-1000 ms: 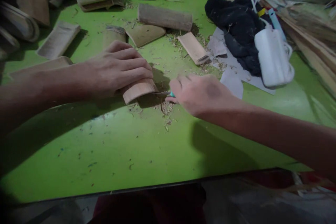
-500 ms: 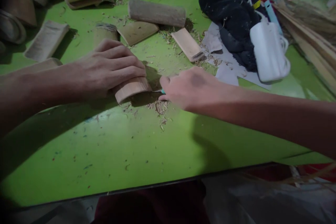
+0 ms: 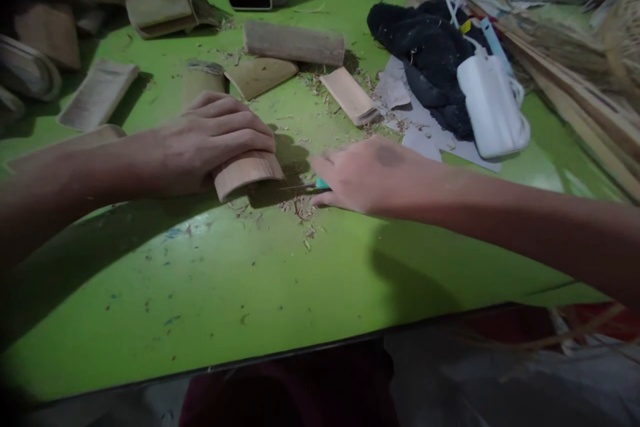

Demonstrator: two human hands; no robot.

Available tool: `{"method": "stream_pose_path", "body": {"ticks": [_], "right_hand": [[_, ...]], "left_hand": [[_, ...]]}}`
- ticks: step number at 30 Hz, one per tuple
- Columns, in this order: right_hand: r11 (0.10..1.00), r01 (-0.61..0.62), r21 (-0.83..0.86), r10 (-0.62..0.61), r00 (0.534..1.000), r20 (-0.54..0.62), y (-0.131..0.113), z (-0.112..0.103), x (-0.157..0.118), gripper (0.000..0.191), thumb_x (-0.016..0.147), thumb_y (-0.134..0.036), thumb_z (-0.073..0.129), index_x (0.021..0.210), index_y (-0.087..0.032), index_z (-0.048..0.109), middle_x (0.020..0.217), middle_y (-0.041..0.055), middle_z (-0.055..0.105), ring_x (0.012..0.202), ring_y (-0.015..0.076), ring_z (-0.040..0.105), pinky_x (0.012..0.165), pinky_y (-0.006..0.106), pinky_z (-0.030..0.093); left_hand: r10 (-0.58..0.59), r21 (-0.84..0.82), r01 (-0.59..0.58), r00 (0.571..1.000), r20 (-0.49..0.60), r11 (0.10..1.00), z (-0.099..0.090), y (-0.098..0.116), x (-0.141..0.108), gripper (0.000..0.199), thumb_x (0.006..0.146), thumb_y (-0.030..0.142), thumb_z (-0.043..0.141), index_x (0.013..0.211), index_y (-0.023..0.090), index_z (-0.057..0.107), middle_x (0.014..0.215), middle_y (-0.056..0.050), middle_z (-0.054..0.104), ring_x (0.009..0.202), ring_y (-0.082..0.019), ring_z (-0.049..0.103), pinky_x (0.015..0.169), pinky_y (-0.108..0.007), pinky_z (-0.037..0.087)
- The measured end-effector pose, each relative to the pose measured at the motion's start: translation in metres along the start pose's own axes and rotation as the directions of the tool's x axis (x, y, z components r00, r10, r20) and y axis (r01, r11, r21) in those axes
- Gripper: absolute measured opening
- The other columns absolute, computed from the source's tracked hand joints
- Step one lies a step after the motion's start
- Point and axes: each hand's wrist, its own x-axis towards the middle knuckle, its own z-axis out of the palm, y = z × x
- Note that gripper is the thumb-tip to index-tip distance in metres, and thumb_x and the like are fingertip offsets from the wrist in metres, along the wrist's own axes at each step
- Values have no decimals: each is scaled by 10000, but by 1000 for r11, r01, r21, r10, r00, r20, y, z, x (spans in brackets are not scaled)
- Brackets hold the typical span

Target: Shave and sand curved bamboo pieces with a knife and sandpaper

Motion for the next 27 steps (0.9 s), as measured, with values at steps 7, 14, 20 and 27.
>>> {"method": "stream_pose_path", "body": {"ticks": [7, 14, 20, 27], "right_hand": [[997, 39, -72, -48, 990, -129, 2, 1, 1, 588, 1100, -485, 156, 1100, -101, 602, 891, 112, 671, 774, 215, 577, 568, 312, 268], [994, 88, -73, -102, 968, -229, 3, -1, 8, 579, 1098, -501, 167, 1103, -111, 596, 902, 104, 670, 746, 198, 546, 566, 313, 236], [988, 148, -52, -155, 968, -196, 2, 0, 17, 710, 1085, -509, 23, 1058, -97, 600, 839, 93, 641, 686, 180, 515, 545, 317, 215], [982, 130, 139, -114, 987, -114, 0, -2, 26, 666, 1080, -571, 150, 1150, -82, 597, 923, 119, 674, 747, 179, 535, 619, 319, 324]], "left_hand": [[26, 7, -26, 1000, 6, 1000, 0, -5, -1, 322, 975, 249, 522, 1297, 240, 512, 1295, -121, 624, 1193, -320, 551, 1030, -575, 446], [72, -101, -61, 992, 106, 993, -11, -3, 0, 393, 967, 208, 507, 1358, 250, 497, 1350, -123, 571, 1261, -325, 489, 1076, -573, 424], [106, -54, -99, 983, 149, 994, -16, 0, 1, 413, 972, 127, 441, 1324, 314, 548, 1376, -103, 554, 1322, -352, 453, 1058, -598, 397], [61, -87, -47, 984, 170, 995, -20, 5, 1, 367, 1030, 159, 422, 1319, 279, 614, 1409, -103, 546, 1376, -321, 408, 1148, -565, 358]]}}
